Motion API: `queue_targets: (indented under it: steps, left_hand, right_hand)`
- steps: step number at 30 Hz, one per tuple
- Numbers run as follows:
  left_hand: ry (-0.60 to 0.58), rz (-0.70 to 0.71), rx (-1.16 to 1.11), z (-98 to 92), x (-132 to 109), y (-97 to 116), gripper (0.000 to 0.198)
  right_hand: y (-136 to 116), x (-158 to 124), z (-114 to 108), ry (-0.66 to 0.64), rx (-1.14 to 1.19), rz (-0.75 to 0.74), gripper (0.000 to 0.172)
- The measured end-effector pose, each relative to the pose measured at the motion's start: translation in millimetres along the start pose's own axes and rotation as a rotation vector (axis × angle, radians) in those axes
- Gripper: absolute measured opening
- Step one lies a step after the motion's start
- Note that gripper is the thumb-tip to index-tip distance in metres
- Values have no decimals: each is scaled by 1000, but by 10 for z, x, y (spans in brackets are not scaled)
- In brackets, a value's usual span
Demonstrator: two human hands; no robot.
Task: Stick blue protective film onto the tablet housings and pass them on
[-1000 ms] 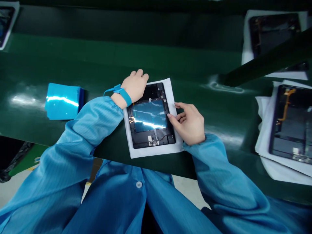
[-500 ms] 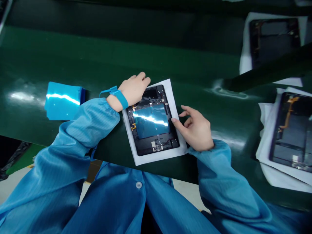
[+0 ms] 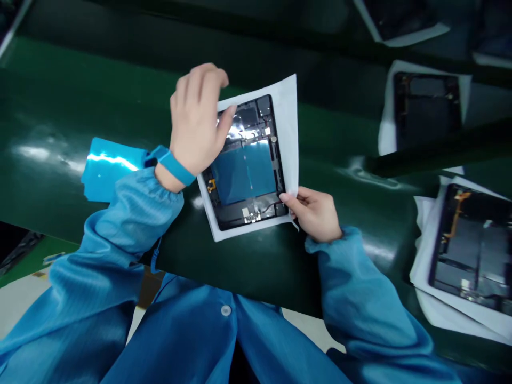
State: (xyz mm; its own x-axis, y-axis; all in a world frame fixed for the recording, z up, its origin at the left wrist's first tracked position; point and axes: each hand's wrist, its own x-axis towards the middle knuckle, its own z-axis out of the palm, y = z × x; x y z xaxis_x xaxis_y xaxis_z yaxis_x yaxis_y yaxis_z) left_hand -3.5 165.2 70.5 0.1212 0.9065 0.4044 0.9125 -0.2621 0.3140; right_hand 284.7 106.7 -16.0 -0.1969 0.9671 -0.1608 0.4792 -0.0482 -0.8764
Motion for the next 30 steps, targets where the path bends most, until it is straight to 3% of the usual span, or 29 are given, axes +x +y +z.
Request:
queue_targets:
  steps: [2, 5, 9, 13, 17, 22, 27, 30]
  left_hand:
    - [163, -13, -67, 116, -152, -80, 24]
    - [167, 2, -162, 454, -367, -239, 22]
    - [27, -24, -263, 883, -453, -427, 24]
    - [-67, -105, -295, 985, -411, -494, 27]
    - [-91, -101, -282, 970, -405, -496, 26]
    - [-127, -78, -289, 965, -405, -485, 25]
    - [-163, -68, -266, 947, -388, -460, 25]
    - [-165, -72, -259, 943, -385, -441, 25]
  right_hand:
    - [-17, 280, 69, 96, 73, 37, 42]
    - [-49, 871, 99, 247, 105, 82, 45]
    - [-97, 1725, 15, 366, 10, 75, 47]
    - [-120, 2236, -46, 399, -132, 101, 43]
    - [-132, 2313, -37, 352, -316, 120, 37]
    - [-156, 2104, -91, 319, -554, 84, 42]
    - [-17, 1856, -498, 426, -827, 175, 54]
    - [148, 1812, -833, 475, -934, 247, 45]
